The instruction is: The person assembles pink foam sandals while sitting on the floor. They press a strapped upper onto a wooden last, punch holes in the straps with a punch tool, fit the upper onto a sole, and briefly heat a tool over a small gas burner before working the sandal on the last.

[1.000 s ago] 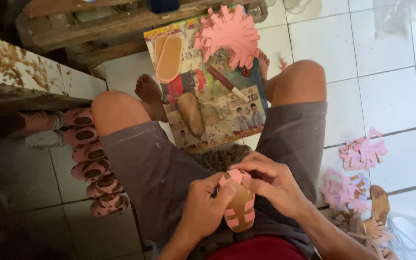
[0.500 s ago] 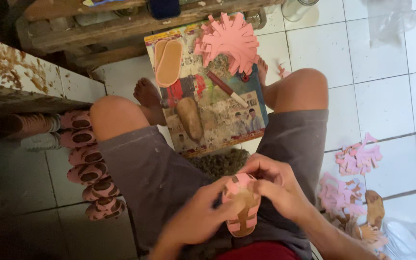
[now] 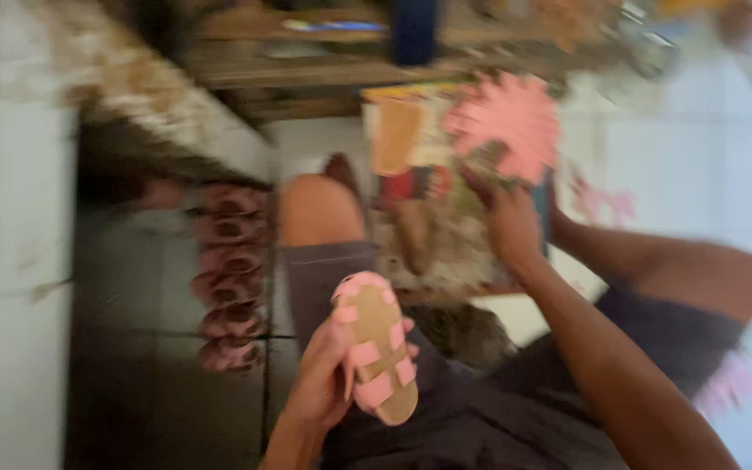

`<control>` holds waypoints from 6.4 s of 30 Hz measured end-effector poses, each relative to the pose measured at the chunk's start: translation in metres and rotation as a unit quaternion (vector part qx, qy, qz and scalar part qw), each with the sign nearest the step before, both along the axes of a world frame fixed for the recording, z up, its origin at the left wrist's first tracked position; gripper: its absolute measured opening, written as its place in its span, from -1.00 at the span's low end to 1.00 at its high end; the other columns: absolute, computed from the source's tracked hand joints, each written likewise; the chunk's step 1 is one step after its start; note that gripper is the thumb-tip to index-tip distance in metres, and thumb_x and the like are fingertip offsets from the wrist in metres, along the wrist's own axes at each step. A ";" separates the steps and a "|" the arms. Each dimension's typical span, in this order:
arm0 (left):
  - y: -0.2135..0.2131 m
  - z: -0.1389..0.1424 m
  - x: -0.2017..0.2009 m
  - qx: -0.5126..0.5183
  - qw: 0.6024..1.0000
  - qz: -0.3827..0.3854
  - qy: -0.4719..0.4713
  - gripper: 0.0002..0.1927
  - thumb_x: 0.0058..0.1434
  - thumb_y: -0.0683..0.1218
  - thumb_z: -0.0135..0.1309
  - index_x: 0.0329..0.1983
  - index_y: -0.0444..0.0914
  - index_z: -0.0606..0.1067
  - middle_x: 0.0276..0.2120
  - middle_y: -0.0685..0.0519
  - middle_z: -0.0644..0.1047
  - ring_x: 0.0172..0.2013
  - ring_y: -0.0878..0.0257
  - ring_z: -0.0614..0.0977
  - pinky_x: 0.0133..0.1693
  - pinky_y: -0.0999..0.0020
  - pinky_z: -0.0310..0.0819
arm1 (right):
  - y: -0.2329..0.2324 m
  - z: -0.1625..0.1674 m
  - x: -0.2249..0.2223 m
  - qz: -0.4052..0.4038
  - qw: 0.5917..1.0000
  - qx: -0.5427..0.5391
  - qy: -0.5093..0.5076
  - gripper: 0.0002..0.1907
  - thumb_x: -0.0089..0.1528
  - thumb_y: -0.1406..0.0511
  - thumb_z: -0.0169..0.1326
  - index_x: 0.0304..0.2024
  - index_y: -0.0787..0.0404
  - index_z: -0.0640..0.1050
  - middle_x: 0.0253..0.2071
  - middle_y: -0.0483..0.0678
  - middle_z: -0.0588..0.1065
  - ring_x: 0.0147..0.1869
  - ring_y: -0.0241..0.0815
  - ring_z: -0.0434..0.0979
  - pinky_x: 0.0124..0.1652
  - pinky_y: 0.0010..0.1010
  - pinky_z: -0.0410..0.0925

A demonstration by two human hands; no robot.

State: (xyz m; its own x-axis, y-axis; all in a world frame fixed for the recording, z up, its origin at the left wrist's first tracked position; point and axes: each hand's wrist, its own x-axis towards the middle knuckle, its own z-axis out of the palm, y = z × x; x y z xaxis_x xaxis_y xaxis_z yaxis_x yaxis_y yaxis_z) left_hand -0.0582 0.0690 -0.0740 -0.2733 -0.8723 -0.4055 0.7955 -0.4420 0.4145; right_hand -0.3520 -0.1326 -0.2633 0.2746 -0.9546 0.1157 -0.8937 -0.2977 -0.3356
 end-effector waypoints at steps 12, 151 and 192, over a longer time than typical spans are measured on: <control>-0.082 0.020 0.046 -0.079 0.934 0.093 -0.337 -0.46 0.37 -0.12 0.04 0.41 -0.22 0.29 0.01 -0.05 0.52 -0.25 0.19 0.65 -0.31 0.17 0.71 | 0.072 0.130 0.040 -0.056 0.841 0.315 -0.436 -0.66 0.41 0.31 0.02 0.21 0.30 0.53 -0.32 -0.02 0.38 -0.32 -0.29 0.33 -0.33 -0.42 0.25; -0.098 0.032 0.047 -0.231 0.906 -0.089 -0.342 -0.20 0.11 -0.19 0.30 0.33 -0.24 0.12 -0.05 -0.03 0.47 -0.12 0.19 0.65 -0.12 0.22 0.66 | 0.104 0.152 0.062 0.004 0.899 0.144 -0.414 -0.59 0.37 0.43 0.02 0.28 0.32 0.49 -0.12 0.04 0.54 -0.18 -0.17 0.51 -0.15 -0.42 0.40; -0.097 0.046 0.032 -0.246 0.744 -0.207 -0.585 -0.20 -0.05 0.00 0.34 0.28 -0.16 0.31 -0.07 -0.06 0.62 -0.05 0.01 0.68 -0.07 0.19 0.55 | 0.115 0.161 0.094 0.218 0.907 -0.027 -0.359 -0.59 0.32 0.51 0.08 0.23 0.30 0.48 -0.03 0.08 0.49 -0.05 -0.07 0.52 -0.06 -0.37 0.42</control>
